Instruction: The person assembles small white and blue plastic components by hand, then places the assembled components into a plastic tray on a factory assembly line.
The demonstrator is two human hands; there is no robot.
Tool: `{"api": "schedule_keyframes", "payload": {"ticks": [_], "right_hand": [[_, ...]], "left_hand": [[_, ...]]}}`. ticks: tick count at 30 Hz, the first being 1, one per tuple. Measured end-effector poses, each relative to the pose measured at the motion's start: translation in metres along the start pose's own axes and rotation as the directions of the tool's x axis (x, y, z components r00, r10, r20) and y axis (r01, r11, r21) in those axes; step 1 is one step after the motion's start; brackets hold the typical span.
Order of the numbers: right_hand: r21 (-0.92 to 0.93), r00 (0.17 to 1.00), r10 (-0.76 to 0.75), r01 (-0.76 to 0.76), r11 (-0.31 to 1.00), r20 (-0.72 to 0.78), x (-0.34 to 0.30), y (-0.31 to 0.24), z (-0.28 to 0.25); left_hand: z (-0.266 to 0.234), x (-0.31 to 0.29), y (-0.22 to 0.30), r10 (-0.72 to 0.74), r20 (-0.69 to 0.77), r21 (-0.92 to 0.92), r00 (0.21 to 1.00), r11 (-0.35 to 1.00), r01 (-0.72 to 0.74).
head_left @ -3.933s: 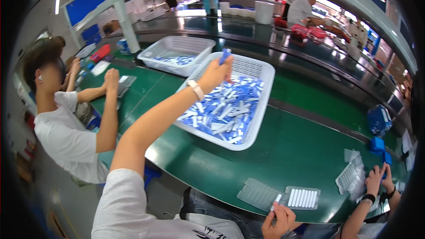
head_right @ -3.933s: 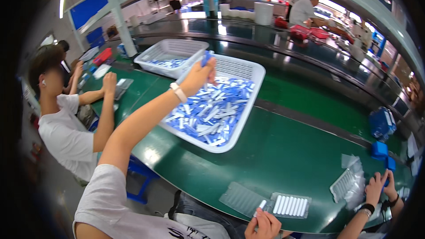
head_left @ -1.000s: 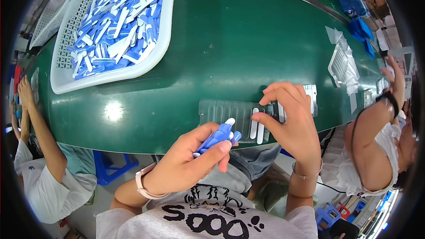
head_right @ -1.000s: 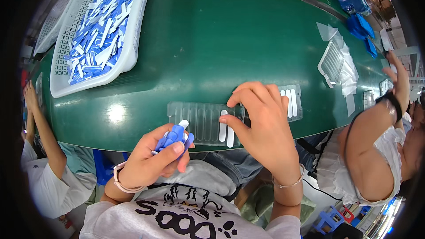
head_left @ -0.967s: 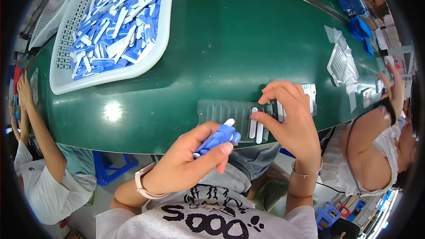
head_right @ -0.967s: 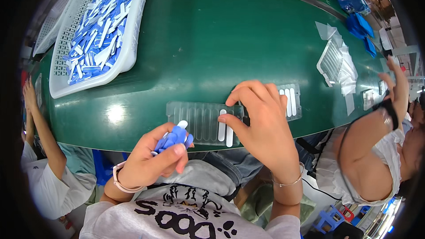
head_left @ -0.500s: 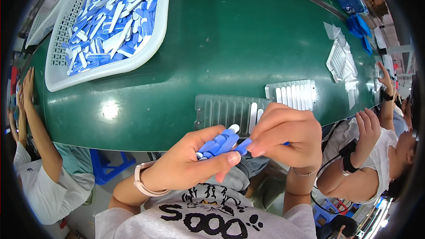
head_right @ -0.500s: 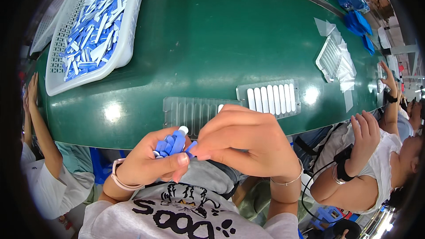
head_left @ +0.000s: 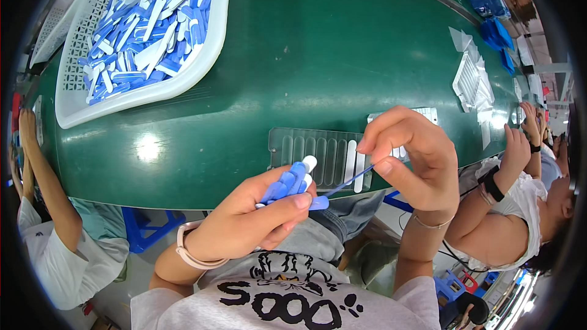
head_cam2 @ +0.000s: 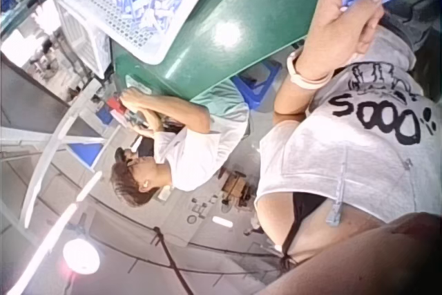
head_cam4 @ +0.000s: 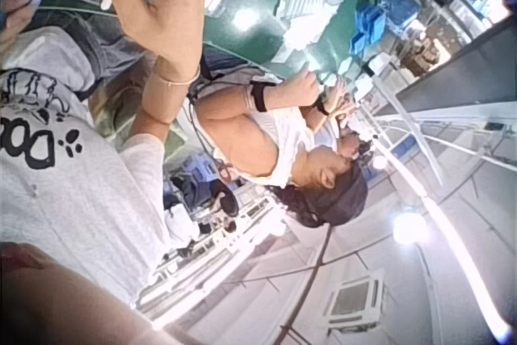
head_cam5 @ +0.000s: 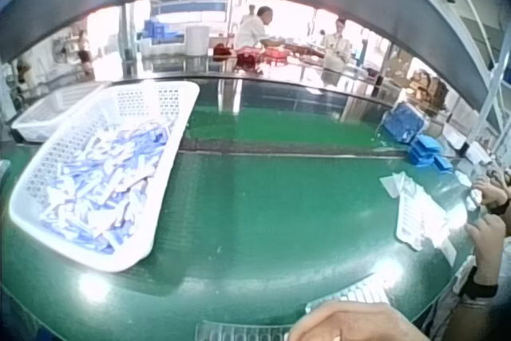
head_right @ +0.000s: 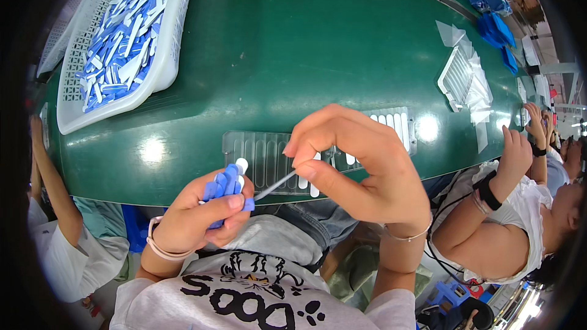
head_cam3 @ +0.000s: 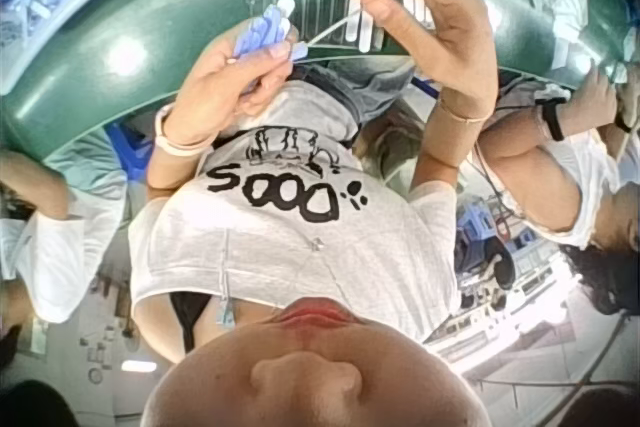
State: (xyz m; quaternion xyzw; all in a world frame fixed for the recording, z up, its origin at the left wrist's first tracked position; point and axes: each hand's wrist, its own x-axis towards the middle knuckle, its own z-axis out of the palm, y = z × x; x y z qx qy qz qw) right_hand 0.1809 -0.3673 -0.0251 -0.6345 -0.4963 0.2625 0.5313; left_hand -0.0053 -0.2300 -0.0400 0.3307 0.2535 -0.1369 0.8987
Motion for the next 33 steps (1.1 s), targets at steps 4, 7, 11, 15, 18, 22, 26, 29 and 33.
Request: {"api": "schedule_keyframes", "payload": {"ticks": [4,7,11,15,18,22,26,29,33], "right_hand": [[-0.02,0.995,0.002,0.0,1.0,0.098,0.006,-0.003,-0.005],[-0.188,0.983,0.107,-0.077,0.979,0.152,0.01,-0.002,-0.011],[-0.491,0.956,0.063,0.091,0.866,0.287,0.019,0.013,-0.009],[-0.608,0.926,0.077,0.178,0.774,0.369,0.024,0.013,-0.006],[-0.667,0.931,0.063,0.209,0.715,0.36,0.024,0.009,0.001],[-0.68,0.941,0.07,0.186,0.709,0.331,0.018,0.009,0.002],[-0.662,0.946,0.123,0.114,0.741,0.301,0.016,0.008,0.003],[-0.674,0.96,0.106,0.1,0.732,0.258,0.013,0.005,0.002],[-0.782,0.98,-0.001,0.16,0.602,0.2,-0.003,-0.003,-0.013]], "left_hand": [[-0.006,0.0,-0.001,-0.002,0.004,-0.028,1.0,1.0,0.002],[-0.004,0.0,0.0,0.01,-0.031,-0.031,0.999,0.999,-0.011],[-0.008,0.0,-0.001,0.028,0.009,0.085,1.0,0.996,-0.029],[-0.011,0.002,-0.014,0.311,0.105,0.629,0.945,0.715,-0.305],[-0.005,0.007,-0.022,0.5,0.318,0.763,0.805,0.369,-0.531],[0.007,0.01,-0.023,0.451,0.278,0.906,0.849,0.171,-0.387],[0.017,0.011,-0.021,0.344,0.266,0.956,0.901,0.026,-0.292],[0.021,0.009,-0.019,0.319,0.249,0.968,0.914,-0.066,-0.241],[0.022,0.011,-0.016,0.277,0.256,0.967,0.926,-0.095,-0.238]]}}
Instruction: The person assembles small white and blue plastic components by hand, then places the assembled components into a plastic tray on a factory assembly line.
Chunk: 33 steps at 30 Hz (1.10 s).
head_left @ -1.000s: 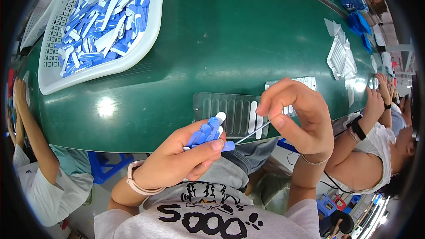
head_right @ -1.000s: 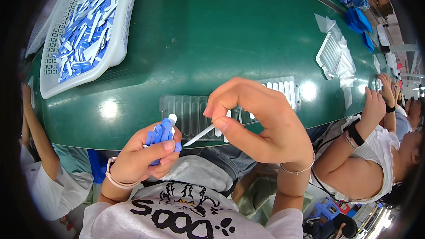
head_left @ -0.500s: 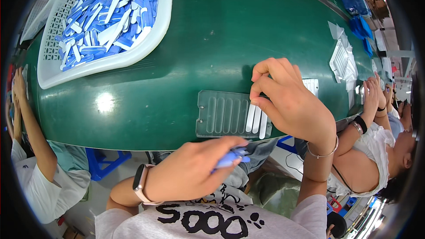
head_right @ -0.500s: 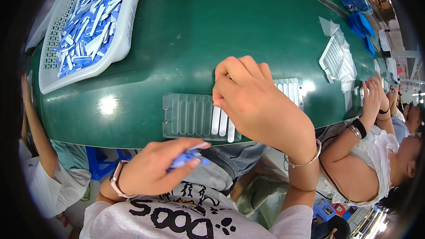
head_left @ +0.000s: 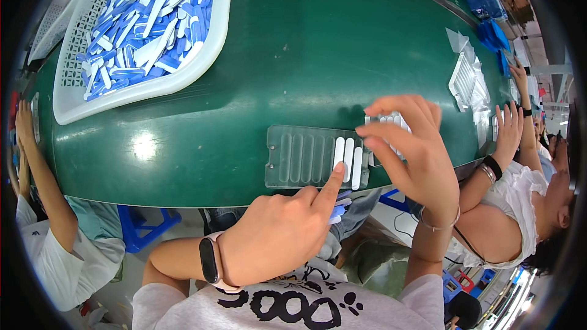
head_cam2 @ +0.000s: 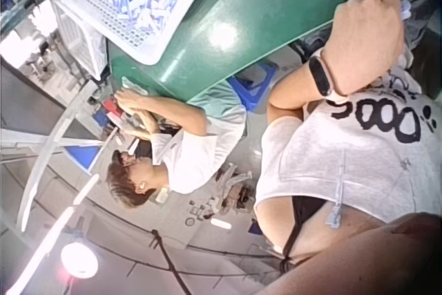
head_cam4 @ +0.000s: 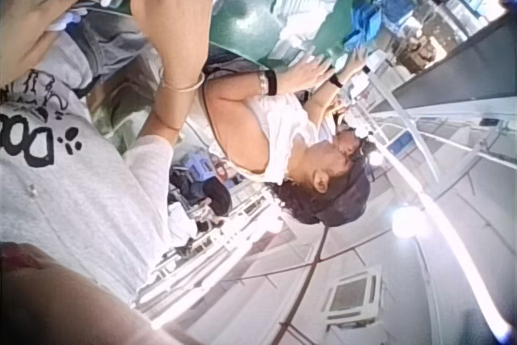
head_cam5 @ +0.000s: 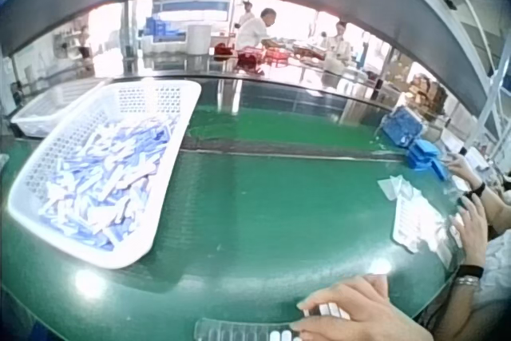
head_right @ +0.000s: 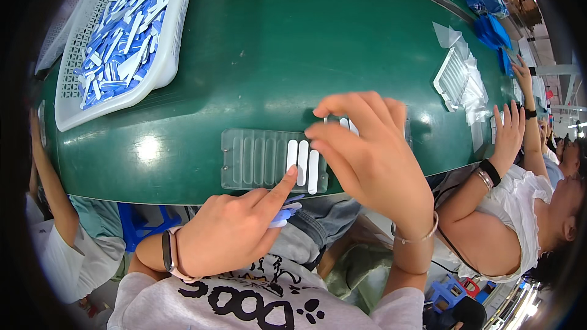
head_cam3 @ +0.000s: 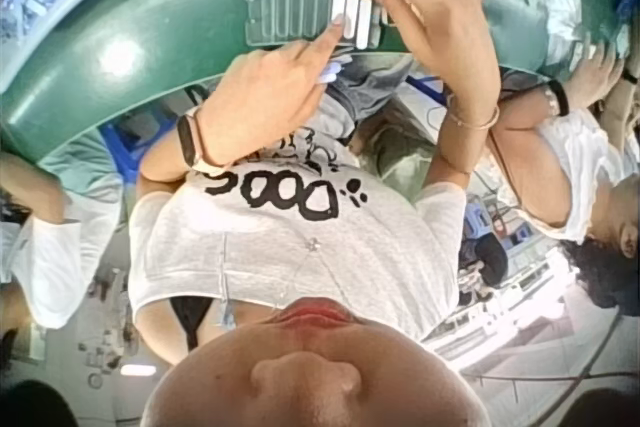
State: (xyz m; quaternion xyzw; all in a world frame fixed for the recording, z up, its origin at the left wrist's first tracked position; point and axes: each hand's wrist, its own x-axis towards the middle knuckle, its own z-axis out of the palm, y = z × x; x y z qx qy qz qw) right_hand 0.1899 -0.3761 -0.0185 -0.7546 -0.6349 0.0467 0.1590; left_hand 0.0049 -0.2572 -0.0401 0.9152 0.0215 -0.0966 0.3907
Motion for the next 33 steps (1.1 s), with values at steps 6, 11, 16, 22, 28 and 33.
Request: {"api": "schedule_keyframes", "payload": {"ticks": [6,11,16,22,28,33], "right_hand": [[-0.262,0.983,0.14,-0.104,0.96,0.122,-0.047,-0.031,0.012],[-0.406,0.978,0.206,-0.177,0.897,0.03,-0.045,-0.041,0.019],[-0.285,0.989,0.15,-0.146,0.947,-0.006,-0.032,-0.033,0.01],[0.655,0.976,0.209,-0.193,0.73,0.054,-0.012,-0.048,0.009],[0.781,0.937,0.325,-0.296,0.549,0.126,-0.013,-0.052,0.017],[0.707,0.906,0.422,-0.284,0.648,-0.023,-0.027,-0.044,0.021]], "left_hand": [[0.009,0.002,-0.018,-0.009,-0.161,-0.583,0.987,0.808,-0.088],[-0.018,0.001,-0.016,-0.163,0.388,-0.918,0.907,0.022,0.396],[-0.016,-0.006,-0.016,-0.117,0.371,-0.927,0.921,0.022,0.376],[-0.011,-0.008,-0.013,-0.031,0.25,-0.942,0.968,0.224,0.251],[-0.013,-0.013,-0.018,-0.062,0.232,-0.914,0.971,0.326,0.239],[-0.011,-0.012,-0.018,-0.094,0.215,-0.932,0.972,0.276,0.233]]}}
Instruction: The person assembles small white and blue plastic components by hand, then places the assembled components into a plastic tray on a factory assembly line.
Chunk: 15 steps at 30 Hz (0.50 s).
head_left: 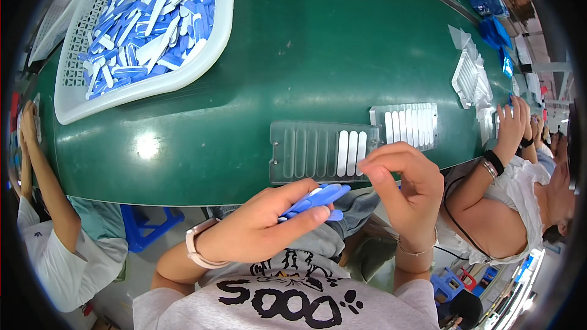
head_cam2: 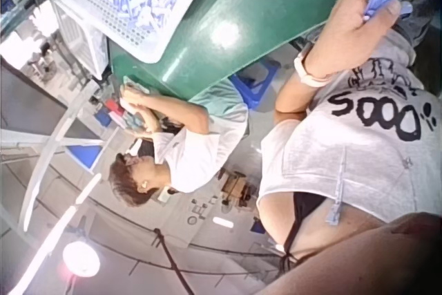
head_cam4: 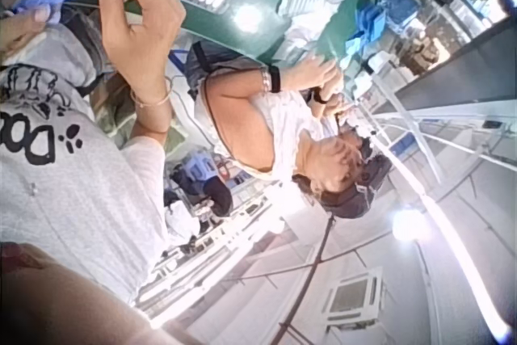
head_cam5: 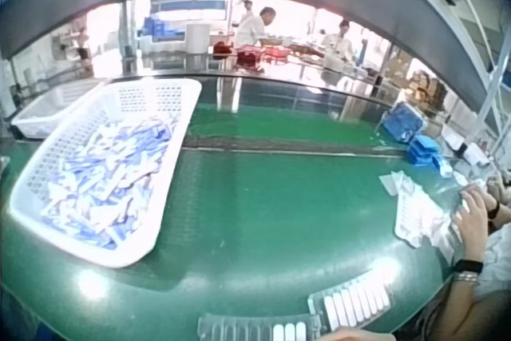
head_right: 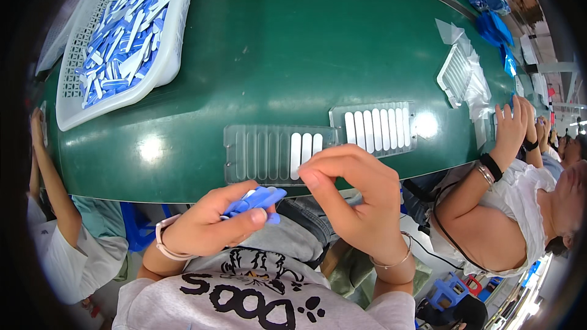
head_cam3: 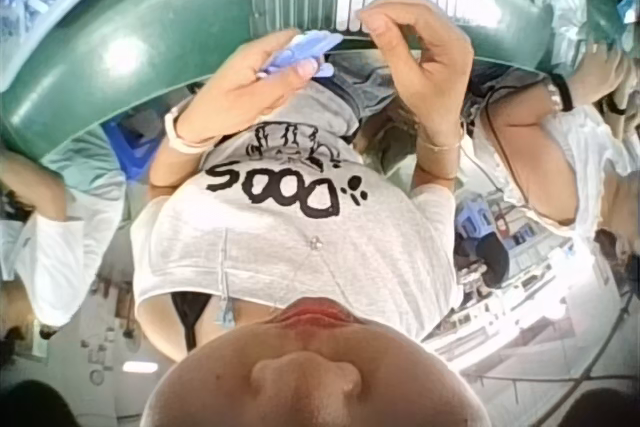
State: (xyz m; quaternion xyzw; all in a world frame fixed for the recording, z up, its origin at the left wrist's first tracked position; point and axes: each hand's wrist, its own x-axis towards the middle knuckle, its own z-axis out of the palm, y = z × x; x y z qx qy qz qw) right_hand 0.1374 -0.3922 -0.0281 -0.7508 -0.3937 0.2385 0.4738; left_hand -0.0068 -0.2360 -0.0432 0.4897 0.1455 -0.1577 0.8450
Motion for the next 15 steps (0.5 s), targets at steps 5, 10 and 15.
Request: {"api": "schedule_keyframes", "payload": {"ticks": [5,10,15], "right_hand": [[0.041,0.992,0.003,-0.009,0.999,0.128,-0.009,0.002,0.004],[0.225,0.968,0.12,-0.069,0.972,-0.221,-0.009,0.005,0.003],[-0.541,0.856,-0.49,0.335,0.771,-0.168,0.002,0.014,0.009]], "left_hand": [[0.003,0.008,-0.018,0.1,0.018,0.155,0.995,0.983,-0.102],[0.003,0.006,-0.006,-0.078,0.006,-0.072,0.997,0.994,0.078],[-0.003,-0.003,-0.012,-0.136,-0.07,-0.291,0.988,0.95,0.11]]}}
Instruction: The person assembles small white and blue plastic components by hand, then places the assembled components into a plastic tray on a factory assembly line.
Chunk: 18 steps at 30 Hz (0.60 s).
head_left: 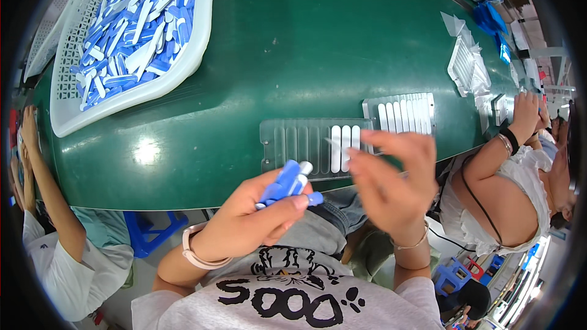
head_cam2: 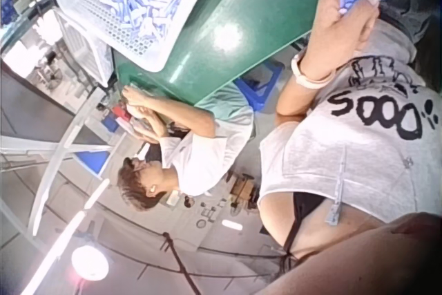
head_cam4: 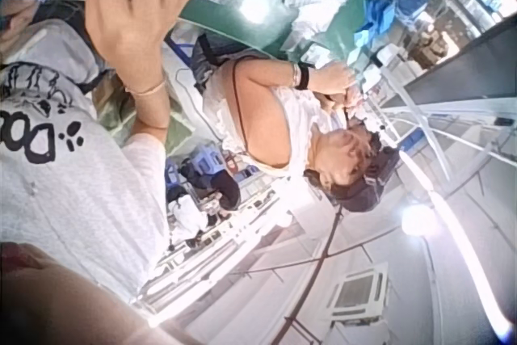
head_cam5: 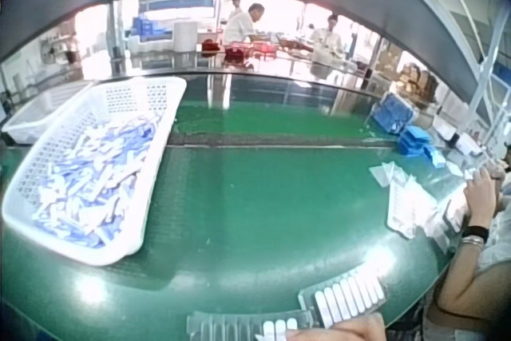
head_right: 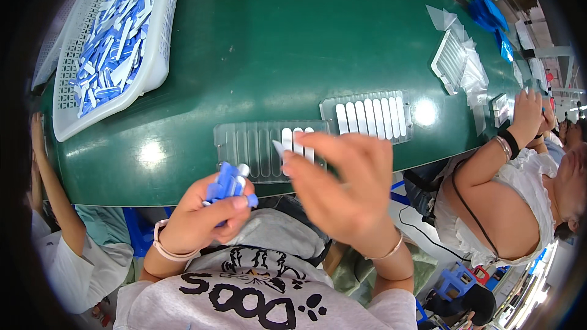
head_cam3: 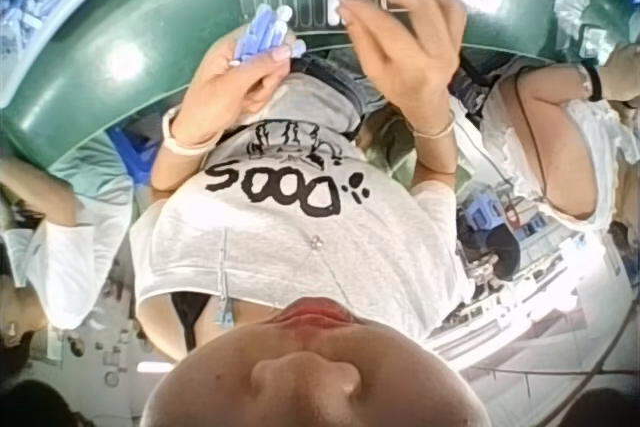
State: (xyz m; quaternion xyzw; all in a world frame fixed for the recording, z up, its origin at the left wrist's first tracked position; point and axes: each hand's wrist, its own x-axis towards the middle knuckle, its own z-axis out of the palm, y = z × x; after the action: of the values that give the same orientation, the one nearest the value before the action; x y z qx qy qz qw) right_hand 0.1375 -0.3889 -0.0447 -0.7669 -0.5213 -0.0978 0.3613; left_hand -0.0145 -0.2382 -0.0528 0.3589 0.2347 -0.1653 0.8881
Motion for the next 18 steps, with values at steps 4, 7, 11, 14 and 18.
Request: {"api": "schedule_keyframes", "payload": {"ticks": [4,7,11,14,18], "right_hand": [[-0.352,0.938,-0.233,0.315,0.882,0.255,-0.017,-0.02,0.014],[-0.507,0.901,-0.179,0.376,0.775,0.394,-0.023,-0.028,0.006],[-0.574,0.885,-0.158,0.411,0.708,0.439,-0.02,-0.038,0.004],[-0.586,0.87,-0.184,0.451,0.673,0.458,-0.013,-0.038,0.003],[-0.461,0.896,-0.035,0.262,0.848,0.443,0.0,-0.045,-0.008]], "left_hand": [[-0.003,-0.005,0.002,0.099,-0.193,-0.056,0.976,0.992,-0.112],[0.0,-0.009,0.001,0.144,-0.257,0.015,0.956,0.989,-0.145],[0.005,-0.011,0.004,0.213,-0.263,0.165,0.941,0.971,-0.173],[0.004,-0.014,0.004,0.214,-0.28,0.124,0.936,0.975,-0.186],[0.007,-0.014,-0.001,0.255,-0.261,0.192,0.931,0.959,-0.209]]}}
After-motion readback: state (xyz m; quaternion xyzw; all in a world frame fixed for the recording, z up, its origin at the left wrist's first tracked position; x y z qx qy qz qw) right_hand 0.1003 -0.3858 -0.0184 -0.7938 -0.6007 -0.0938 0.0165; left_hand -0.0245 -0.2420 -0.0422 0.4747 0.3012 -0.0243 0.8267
